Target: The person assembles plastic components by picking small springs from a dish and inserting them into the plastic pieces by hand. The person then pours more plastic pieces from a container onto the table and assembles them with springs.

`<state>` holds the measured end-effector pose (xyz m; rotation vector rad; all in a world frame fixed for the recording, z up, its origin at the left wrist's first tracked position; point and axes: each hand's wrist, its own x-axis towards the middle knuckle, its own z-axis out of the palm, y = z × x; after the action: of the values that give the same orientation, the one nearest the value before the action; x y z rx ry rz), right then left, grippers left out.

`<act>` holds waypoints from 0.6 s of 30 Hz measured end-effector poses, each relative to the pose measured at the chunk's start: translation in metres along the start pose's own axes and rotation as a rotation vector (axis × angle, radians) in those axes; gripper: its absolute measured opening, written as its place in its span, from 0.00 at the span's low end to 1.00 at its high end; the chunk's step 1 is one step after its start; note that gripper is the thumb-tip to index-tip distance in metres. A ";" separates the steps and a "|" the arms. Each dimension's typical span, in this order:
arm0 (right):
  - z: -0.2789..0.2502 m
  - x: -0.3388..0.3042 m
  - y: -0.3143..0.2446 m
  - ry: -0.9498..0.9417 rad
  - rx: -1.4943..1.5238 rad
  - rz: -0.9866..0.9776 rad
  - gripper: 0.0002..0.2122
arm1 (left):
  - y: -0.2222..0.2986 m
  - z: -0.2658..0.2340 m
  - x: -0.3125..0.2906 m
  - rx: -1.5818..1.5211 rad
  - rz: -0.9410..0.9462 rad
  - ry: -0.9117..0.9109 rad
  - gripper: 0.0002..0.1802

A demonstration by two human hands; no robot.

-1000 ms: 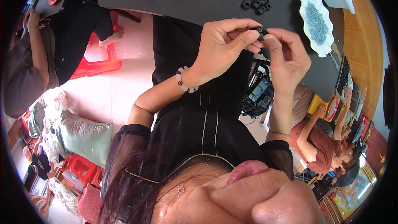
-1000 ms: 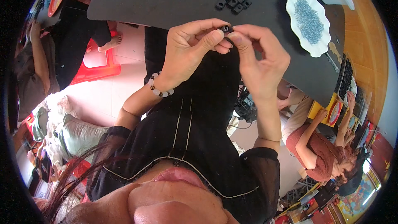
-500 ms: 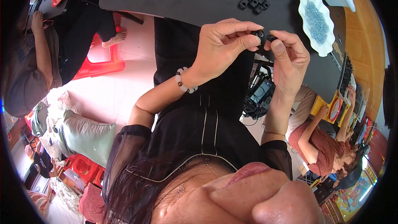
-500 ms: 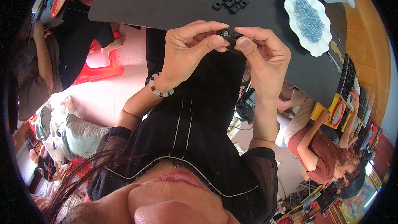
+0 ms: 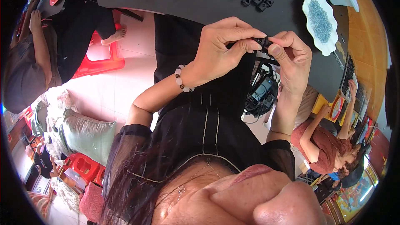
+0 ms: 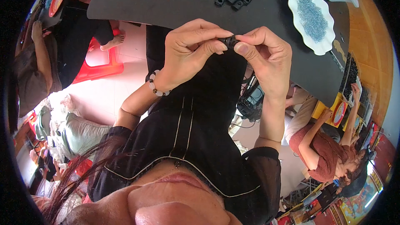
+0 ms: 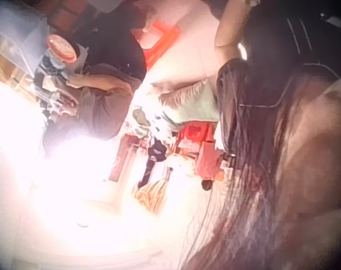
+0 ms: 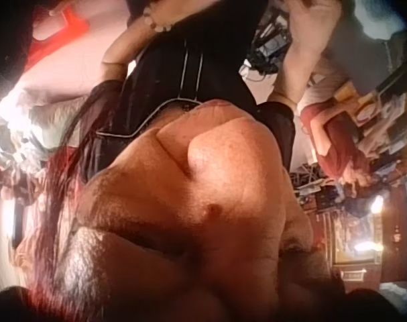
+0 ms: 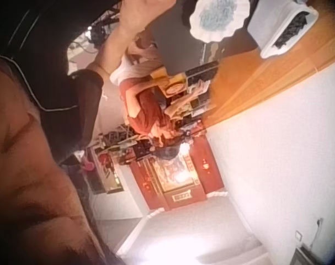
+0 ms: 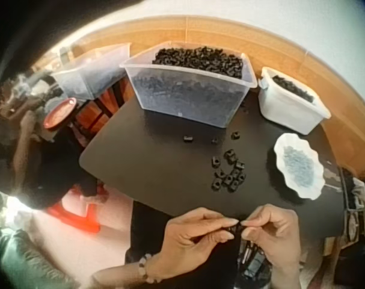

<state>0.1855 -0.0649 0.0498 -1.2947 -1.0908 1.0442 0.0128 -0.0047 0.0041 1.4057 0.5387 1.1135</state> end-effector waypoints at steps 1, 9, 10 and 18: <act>0.000 0.000 0.001 -0.019 -0.008 -0.016 0.05 | 0.000 0.000 0.000 -0.002 -0.001 0.001 0.12; -0.003 -0.007 -0.005 -0.088 0.048 0.093 0.04 | 0.011 0.002 -0.010 0.310 0.227 0.019 0.16; -0.005 -0.008 -0.006 -0.113 0.088 0.150 0.05 | 0.011 0.003 -0.011 0.306 0.227 0.018 0.16; -0.012 -0.007 -0.001 -0.220 0.121 0.123 0.07 | 0.020 -0.001 -0.012 0.407 0.382 -0.042 0.22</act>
<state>0.1957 -0.0742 0.0506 -1.1822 -1.1027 1.3496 0.0012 -0.0186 0.0185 1.9403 0.4959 1.3206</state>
